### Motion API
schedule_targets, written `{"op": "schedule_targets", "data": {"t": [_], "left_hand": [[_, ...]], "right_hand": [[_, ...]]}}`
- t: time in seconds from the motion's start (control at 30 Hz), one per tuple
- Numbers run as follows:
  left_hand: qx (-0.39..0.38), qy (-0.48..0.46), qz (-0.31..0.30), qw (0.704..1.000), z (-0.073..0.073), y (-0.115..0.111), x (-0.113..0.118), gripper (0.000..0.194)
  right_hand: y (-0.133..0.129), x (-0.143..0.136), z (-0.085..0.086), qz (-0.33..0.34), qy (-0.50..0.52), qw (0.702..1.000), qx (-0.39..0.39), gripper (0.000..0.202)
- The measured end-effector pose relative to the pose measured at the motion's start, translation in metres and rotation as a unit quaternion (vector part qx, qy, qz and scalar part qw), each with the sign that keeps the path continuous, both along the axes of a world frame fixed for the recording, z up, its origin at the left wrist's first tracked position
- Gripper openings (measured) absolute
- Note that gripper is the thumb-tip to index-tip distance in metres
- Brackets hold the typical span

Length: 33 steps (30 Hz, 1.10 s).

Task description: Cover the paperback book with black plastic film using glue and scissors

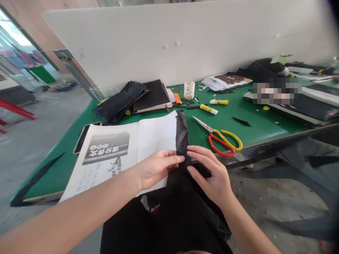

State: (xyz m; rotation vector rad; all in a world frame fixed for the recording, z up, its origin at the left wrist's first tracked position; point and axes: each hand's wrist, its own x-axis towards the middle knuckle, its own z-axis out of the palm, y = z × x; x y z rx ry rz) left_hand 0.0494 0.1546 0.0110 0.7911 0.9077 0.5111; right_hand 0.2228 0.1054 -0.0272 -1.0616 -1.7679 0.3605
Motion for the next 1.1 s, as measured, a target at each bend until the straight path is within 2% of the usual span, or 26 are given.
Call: {"op": "schedule_targets", "data": {"t": [0.23,0.47,0.8,1.1], "left_hand": [[0.015,-0.035,-0.032,0.999,-0.004,-0.003,-0.004,0.026],[0.004,-0.052,-0.029,0.998,-0.006,-0.002,0.000,0.032],[0.002,-0.052,-0.016,0.999,-0.021,-0.001,-0.002,0.025],[-0.016,-0.050,-0.017,0.998,-0.020,-0.002,-0.001,0.020]], "right_hand": [[0.001,-0.004,-0.001,0.022,-0.019,0.999,0.026,0.034],[0.003,-0.003,-0.004,-0.003,-0.044,0.998,0.045,0.030],[0.001,-0.001,-0.007,-0.012,-0.064,0.997,0.042,0.031],[0.001,-0.002,-0.008,-0.011,-0.065,0.996,0.058,0.022]]}}
